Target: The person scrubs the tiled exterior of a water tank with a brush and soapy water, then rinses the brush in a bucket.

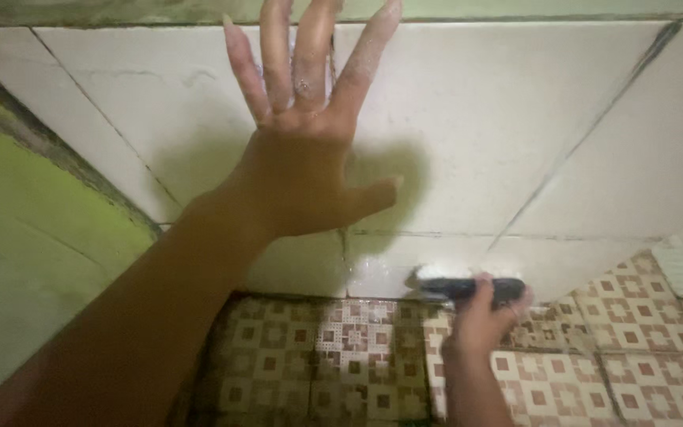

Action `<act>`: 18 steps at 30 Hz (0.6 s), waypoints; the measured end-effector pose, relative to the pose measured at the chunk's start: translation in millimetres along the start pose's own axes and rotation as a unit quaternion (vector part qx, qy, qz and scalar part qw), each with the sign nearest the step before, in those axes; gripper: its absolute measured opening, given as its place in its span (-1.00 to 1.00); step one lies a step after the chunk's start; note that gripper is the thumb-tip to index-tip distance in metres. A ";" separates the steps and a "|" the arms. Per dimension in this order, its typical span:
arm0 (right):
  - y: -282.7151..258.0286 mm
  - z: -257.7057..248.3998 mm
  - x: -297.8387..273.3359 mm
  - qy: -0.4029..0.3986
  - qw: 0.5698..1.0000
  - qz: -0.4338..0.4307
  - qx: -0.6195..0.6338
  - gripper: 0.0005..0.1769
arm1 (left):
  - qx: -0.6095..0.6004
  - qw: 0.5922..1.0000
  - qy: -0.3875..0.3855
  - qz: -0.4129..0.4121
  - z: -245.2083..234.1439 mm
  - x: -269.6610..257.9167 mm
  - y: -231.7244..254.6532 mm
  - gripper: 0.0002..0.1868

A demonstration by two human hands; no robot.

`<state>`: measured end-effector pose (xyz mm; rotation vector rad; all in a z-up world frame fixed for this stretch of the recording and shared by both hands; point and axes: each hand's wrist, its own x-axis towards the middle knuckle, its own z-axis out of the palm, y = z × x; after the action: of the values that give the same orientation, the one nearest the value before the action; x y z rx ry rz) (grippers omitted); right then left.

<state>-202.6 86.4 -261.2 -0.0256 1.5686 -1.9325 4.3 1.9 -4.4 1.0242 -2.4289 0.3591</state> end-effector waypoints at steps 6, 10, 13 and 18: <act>-20.3 48.4 -89.1 -0.112 0.985 0.023 -0.130 0.05 | 0.016 1.000 0.017 0.003 1.8 3.1 -0.1 0.28; -43.3 43.4 -82.6 -0.079 0.982 -0.065 -0.157 -0.01 | 0.021 0.999 0.027 0.010 1.0 -1.6 0.6 0.29; -74.8 20.7 -51.1 -0.053 0.993 -0.096 -0.048 -0.05 | 0.032 0.999 0.036 0.008 1.8 0.2 -0.2 0.31; -88.5 35.4 -59.6 -0.033 0.990 -0.132 -0.041 -0.07 | 0.012 0.999 0.044 0.006 -0.4 -1.6 5.6 0.23</act>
<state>-181.9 91.5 -150.9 -0.3443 1.6688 -2.0415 1.3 6.8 -5.1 0.9822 -2.3583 0.4297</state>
